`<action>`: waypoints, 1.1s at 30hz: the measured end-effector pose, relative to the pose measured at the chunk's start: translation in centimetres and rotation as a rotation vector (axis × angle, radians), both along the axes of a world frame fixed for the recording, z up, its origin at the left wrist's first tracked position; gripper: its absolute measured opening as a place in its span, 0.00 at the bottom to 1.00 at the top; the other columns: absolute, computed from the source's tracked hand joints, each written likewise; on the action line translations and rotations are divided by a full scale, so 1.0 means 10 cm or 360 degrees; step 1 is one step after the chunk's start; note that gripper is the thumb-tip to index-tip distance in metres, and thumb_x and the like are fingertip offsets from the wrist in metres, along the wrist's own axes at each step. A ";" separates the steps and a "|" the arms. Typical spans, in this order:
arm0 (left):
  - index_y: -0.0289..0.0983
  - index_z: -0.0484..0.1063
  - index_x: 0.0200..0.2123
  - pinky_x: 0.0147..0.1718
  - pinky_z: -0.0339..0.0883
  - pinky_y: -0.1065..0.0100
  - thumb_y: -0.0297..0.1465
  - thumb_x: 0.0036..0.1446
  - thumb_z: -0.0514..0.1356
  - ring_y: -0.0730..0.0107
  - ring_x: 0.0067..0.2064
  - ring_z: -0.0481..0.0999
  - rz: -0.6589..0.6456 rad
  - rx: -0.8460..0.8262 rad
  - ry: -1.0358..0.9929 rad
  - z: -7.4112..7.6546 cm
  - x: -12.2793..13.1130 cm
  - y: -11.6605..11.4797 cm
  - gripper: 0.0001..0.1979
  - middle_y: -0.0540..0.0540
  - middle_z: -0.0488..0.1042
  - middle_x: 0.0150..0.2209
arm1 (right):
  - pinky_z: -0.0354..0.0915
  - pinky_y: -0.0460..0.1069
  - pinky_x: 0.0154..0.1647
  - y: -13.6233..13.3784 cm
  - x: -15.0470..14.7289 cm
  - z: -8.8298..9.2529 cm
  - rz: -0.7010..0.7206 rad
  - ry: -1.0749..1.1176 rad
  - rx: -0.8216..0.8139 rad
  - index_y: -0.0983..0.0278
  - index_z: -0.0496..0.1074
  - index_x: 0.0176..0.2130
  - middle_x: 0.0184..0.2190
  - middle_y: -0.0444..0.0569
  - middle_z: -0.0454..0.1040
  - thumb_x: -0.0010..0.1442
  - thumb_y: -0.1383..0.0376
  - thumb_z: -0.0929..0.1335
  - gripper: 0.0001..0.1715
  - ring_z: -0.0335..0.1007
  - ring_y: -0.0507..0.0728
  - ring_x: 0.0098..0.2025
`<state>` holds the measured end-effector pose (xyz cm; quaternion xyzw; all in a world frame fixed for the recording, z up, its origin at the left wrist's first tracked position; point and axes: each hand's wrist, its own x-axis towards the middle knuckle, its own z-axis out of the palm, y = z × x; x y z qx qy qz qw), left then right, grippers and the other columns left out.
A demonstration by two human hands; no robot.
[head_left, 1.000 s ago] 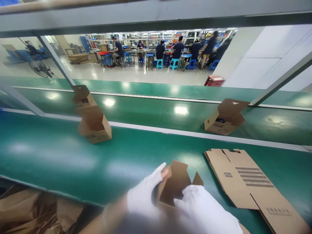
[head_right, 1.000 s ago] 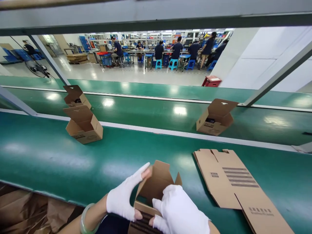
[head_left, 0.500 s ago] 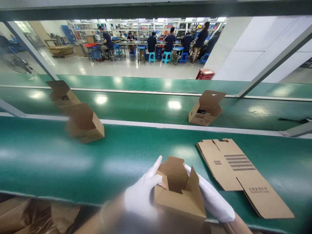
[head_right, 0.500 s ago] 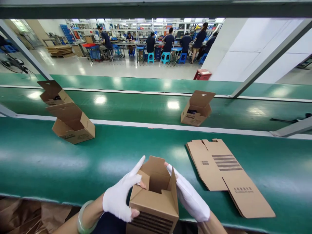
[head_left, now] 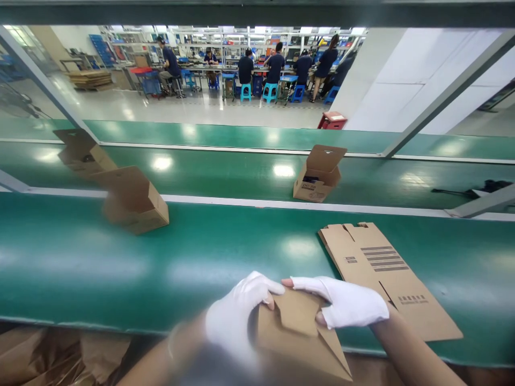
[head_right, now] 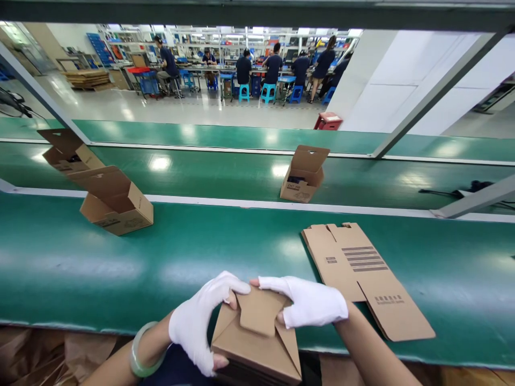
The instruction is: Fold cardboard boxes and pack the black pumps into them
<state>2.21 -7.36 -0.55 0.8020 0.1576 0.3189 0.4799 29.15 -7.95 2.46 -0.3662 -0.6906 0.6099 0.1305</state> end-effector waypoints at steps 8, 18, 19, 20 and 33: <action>0.39 0.61 0.36 0.46 0.62 0.55 0.45 0.31 0.65 0.58 0.44 0.66 -0.0053 0.0151 0.0060 -0.08 0.02 0.00 0.28 0.44 0.69 0.43 | 0.56 0.46 0.21 0.04 -0.56 0.43 0.0174 -0.0953 0.0486 0.57 0.70 0.46 0.27 0.42 0.74 0.46 0.54 0.72 0.26 0.70 0.57 0.26; 0.36 0.63 0.49 0.49 0.62 0.54 0.47 0.37 0.65 0.54 0.48 0.67 -0.0016 0.0256 -0.0125 0.00 -0.04 0.16 0.36 0.38 0.67 0.47 | 0.63 0.49 0.29 -0.01 -0.58 0.35 0.0037 -0.1337 0.0954 0.62 0.63 0.55 0.37 0.51 0.77 0.53 0.61 0.66 0.29 0.74 0.62 0.34; 0.36 0.63 0.50 0.51 0.61 0.54 0.47 0.38 0.65 0.53 0.50 0.66 0.0047 0.0206 -0.0125 0.00 -0.08 0.23 0.37 0.38 0.66 0.50 | 0.66 0.51 0.35 -0.04 -0.51 0.39 -0.0044 -0.1297 0.1150 0.63 0.61 0.57 0.42 0.52 0.76 0.55 0.62 0.65 0.30 0.74 0.62 0.40; 0.36 0.63 0.50 0.52 0.60 0.54 0.47 0.39 0.65 0.52 0.52 0.65 0.0142 0.0114 -0.0137 -0.01 -0.14 0.31 0.36 0.37 0.64 0.52 | 0.67 0.53 0.39 -0.08 -0.46 0.44 -0.0157 -0.1238 0.1392 0.63 0.60 0.58 0.47 0.53 0.74 0.57 0.63 0.64 0.29 0.72 0.62 0.44; 0.34 0.66 0.52 0.55 0.61 0.51 0.49 0.56 0.55 0.50 0.55 0.67 0.1067 -0.1392 -0.0681 -0.34 -0.27 0.97 0.29 0.37 0.69 0.54 | 0.68 0.57 0.46 -0.26 -0.77 0.22 0.0054 -0.0795 0.2808 0.71 0.70 0.45 0.47 0.58 0.73 0.57 0.78 0.63 0.15 0.68 0.63 0.50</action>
